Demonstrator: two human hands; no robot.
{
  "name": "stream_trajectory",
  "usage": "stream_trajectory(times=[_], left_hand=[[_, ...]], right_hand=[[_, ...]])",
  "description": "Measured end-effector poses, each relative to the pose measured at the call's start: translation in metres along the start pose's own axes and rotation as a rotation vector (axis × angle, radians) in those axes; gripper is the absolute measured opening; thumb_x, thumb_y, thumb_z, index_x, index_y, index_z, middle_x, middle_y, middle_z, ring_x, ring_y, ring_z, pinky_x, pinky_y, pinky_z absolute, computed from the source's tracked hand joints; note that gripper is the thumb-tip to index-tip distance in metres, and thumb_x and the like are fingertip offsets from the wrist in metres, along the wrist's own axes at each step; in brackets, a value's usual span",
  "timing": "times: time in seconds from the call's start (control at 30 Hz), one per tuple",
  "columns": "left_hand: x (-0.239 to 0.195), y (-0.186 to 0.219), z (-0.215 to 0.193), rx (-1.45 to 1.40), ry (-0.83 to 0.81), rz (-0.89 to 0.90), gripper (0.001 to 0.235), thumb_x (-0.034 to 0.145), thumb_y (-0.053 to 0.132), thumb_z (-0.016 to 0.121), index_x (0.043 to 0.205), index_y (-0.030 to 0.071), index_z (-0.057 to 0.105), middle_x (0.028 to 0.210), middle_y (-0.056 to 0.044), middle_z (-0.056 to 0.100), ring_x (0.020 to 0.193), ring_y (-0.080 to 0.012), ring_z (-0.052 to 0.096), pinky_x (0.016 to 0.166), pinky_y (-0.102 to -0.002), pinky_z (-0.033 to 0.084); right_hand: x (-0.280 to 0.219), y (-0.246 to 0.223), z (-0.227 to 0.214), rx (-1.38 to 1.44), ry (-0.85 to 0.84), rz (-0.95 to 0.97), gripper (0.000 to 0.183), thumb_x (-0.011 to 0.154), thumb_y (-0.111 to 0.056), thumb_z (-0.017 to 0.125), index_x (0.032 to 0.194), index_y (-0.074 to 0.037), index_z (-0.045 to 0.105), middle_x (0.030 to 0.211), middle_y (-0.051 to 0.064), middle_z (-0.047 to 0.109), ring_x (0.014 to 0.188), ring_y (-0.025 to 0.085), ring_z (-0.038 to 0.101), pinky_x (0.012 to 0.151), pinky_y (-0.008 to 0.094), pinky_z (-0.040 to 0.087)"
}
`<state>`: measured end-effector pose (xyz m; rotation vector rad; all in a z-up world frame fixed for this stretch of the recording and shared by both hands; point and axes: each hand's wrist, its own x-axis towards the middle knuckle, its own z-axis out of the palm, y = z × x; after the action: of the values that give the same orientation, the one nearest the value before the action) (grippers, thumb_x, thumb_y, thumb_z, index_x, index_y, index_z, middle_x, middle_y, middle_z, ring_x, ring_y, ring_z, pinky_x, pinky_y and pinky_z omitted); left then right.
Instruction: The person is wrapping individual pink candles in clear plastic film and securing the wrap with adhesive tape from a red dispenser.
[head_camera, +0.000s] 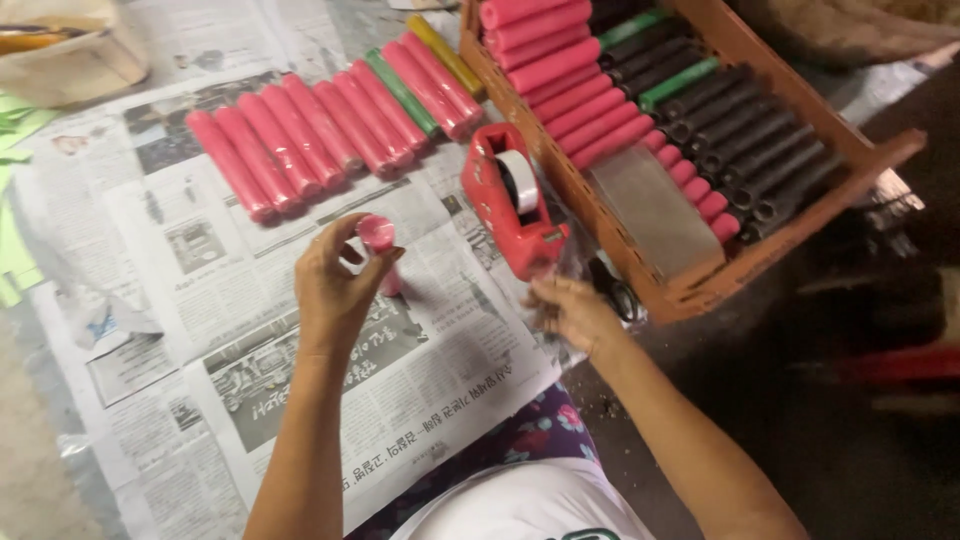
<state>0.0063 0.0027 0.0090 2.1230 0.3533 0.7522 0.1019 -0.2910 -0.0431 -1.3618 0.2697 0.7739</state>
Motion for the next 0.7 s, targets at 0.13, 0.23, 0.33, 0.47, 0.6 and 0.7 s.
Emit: stream_trajectory(times=[0.13, 0.23, 0.33, 0.47, 0.6, 0.7], left_hand=[[0.0, 0.005, 0.002, -0.017, 0.026, -0.055, 0.049, 0.073, 0.028, 0.093, 0.115, 0.014, 0.073, 0.097, -0.008, 0.076, 0.066, -0.0231, 0.066, 0.067, -0.034, 0.054], [0.003, 0.0, 0.005, -0.006, 0.032, -0.05, 0.049, 0.073, 0.029, 0.093, 0.116, 0.015, 0.072, 0.099, -0.006, 0.077, 0.063, -0.0214, 0.067, 0.064, -0.034, 0.054], [0.006, -0.005, 0.008, -0.136, 0.004, -0.145, 0.048, 0.077, 0.022, 0.09, 0.12, 0.017, 0.07, 0.104, -0.008, 0.077, 0.058, -0.0178, 0.068, 0.058, -0.029, 0.056], [0.009, -0.015, 0.01, -0.304, -0.02, -0.208, 0.053, 0.076, 0.017, 0.089, 0.125, 0.014, 0.068, 0.105, -0.014, 0.077, 0.061, -0.0207, 0.073, 0.057, -0.03, 0.058], [0.012, -0.01, 0.003, -0.304, -0.091, -0.201, 0.072, 0.065, 0.022, 0.096, 0.13, 0.015, 0.066, 0.111, -0.015, 0.076, 0.065, -0.019, 0.072, 0.06, -0.031, 0.058], [0.012, -0.013, 0.0, -0.335, -0.101, -0.225, 0.077, 0.062, 0.034, 0.1, 0.13, 0.016, 0.067, 0.11, -0.013, 0.076, 0.064, -0.0166, 0.072, 0.059, -0.028, 0.058]], right_hand=[[0.005, 0.013, 0.032, 0.017, -0.155, -0.125, 0.009, 0.093, -0.013, 0.071, 0.094, -0.004, 0.07, 0.098, 0.013, 0.076, 0.095, 0.022, 0.074, 0.074, 0.036, 0.061], [-0.019, -0.028, 0.09, -0.028, -0.323, -0.543, 0.019, 0.096, -0.014, 0.068, 0.101, 0.005, 0.072, 0.111, 0.017, 0.07, 0.105, 0.022, 0.067, 0.086, 0.036, 0.06], [-0.012, -0.053, 0.136, -0.096, -0.519, -0.867, 0.023, 0.1, -0.018, 0.063, 0.106, 0.003, 0.073, 0.131, 0.023, 0.061, 0.12, 0.028, 0.062, 0.097, 0.039, 0.057], [0.006, -0.06, 0.169, -0.145, -0.517, -0.897, 0.027, 0.101, -0.027, 0.063, 0.105, -0.003, 0.076, 0.132, 0.018, 0.062, 0.117, 0.024, 0.065, 0.095, 0.036, 0.058], [0.015, -0.06, 0.173, -0.169, -0.48, -0.886, 0.029, 0.101, -0.031, 0.065, 0.103, -0.005, 0.078, 0.131, 0.015, 0.062, 0.114, 0.02, 0.064, 0.094, 0.034, 0.058], [0.013, -0.063, 0.173, -0.207, -0.476, -0.882, 0.028, 0.103, -0.03, 0.063, 0.102, -0.007, 0.078, 0.13, 0.015, 0.061, 0.112, 0.02, 0.062, 0.095, 0.037, 0.056]])
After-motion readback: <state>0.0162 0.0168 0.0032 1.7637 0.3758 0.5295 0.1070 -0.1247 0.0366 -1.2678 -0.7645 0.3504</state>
